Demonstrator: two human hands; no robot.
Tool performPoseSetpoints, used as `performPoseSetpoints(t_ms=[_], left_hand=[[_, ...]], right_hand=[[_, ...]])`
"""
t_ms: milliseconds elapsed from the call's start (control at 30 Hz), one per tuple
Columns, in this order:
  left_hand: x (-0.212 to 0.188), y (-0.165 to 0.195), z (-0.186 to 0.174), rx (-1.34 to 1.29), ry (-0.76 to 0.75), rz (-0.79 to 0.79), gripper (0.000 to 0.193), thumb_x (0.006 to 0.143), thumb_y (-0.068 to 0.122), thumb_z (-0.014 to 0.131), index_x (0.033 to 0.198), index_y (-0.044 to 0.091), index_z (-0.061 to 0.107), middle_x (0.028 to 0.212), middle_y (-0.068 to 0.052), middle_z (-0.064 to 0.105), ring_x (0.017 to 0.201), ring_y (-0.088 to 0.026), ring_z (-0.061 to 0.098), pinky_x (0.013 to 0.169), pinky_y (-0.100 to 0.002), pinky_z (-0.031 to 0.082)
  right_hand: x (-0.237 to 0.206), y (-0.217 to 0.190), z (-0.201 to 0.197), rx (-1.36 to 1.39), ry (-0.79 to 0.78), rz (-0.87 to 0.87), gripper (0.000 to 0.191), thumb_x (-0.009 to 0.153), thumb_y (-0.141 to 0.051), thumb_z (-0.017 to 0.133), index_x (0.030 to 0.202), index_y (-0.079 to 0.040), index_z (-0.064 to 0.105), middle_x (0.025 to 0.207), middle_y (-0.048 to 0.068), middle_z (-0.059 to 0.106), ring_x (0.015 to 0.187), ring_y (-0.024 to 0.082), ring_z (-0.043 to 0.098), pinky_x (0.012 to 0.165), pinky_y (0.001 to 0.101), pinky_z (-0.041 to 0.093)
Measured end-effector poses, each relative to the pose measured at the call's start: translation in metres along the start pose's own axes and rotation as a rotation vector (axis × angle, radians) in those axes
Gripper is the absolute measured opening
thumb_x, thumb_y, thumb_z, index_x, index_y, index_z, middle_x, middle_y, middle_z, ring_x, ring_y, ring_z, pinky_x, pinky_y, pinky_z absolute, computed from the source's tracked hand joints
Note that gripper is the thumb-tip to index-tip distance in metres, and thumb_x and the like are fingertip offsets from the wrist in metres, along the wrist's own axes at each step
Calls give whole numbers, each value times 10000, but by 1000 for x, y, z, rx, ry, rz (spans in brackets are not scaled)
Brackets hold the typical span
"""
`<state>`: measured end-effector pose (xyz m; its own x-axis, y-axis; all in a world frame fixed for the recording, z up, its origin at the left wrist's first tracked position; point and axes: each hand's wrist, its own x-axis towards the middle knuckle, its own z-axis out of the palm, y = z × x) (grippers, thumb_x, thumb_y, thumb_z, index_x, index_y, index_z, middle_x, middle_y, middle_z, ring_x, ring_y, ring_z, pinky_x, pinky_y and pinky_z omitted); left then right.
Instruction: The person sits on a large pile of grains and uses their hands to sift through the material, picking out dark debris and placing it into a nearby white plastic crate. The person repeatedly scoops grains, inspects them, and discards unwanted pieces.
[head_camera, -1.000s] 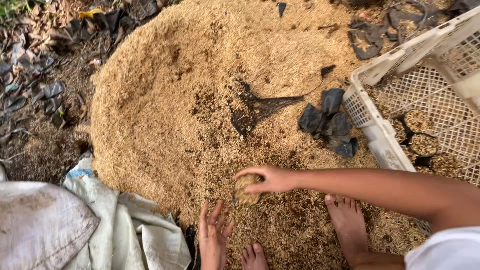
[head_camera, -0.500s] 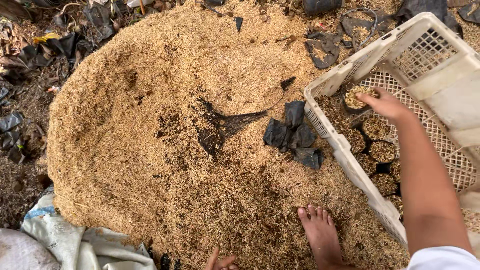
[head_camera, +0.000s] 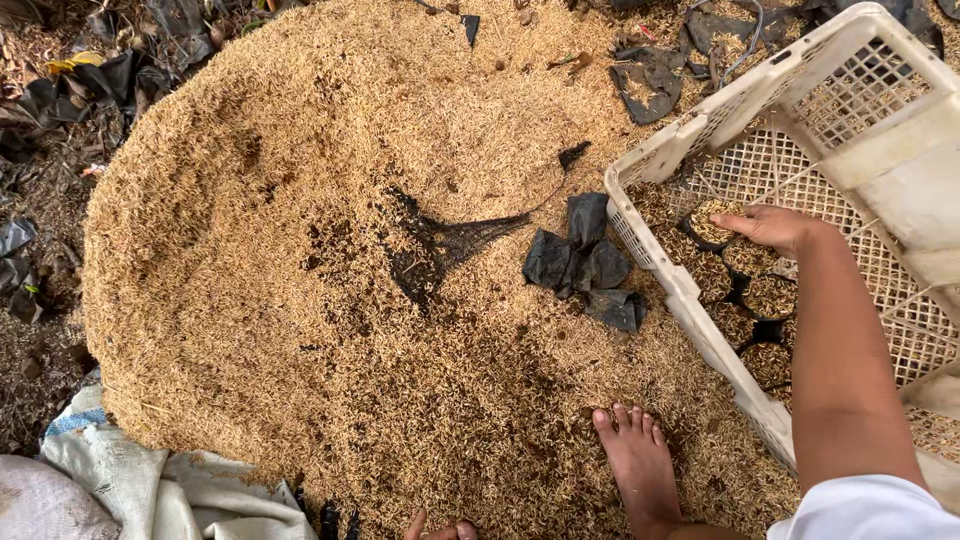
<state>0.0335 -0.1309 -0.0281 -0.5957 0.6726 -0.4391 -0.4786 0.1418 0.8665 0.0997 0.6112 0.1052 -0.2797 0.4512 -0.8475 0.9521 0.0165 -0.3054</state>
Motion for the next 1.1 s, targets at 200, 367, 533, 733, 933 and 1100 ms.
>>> performPoseSetpoints(t_ms=[200,367,533,733,933,1100], left_hand=[[1,6,-5,-20,-103,116,719,936,155,667,1544,100,286,1226,-300,717,847,-212,737,756,-373,607],[-1,5,-4,-8,-232,285,695,962,79,687,1539,73,298,1172,-323,766,760,-180,776,701,-338,635],[-10,-1,-12,119,84,66,559,947,177,675,1433,-15,475,1083,-288,778,959,-226,801,912,-358,630],[0,-1,-7,-13,-3,-13,592,935,213,674,1459,29,471,1134,-294,748,993,-294,775,928,-428,607],[3,8,2,-151,48,-163,625,923,249,674,1486,73,466,1185,-301,717,1026,-362,748,945,-498,584],[-6,15,-7,-54,420,-681,666,930,376,555,1534,119,443,1253,-269,693,1098,-429,698,969,-535,574]], right_hand=[[12,3,10,-345,182,-111,1138,756,-853,473,1601,-105,327,1679,177,254,1558,359,217,1252,580,223],[-9,22,10,-12,258,-94,1002,825,-849,303,1588,-201,353,1673,144,252,1547,361,216,1236,596,204],[-36,43,18,-58,185,-31,926,824,-762,446,1575,-227,356,1678,97,239,1553,329,200,1233,600,202],[-18,55,28,-142,241,-49,868,841,-712,518,1555,-225,430,1680,82,288,1550,327,258,1251,584,221],[-21,59,17,109,329,-205,760,953,-702,368,1547,-227,380,1609,117,353,1481,368,310,1185,580,271],[-9,18,19,-3,538,-444,590,1005,-581,468,1509,-281,529,1554,154,455,1423,377,403,1146,553,310]])
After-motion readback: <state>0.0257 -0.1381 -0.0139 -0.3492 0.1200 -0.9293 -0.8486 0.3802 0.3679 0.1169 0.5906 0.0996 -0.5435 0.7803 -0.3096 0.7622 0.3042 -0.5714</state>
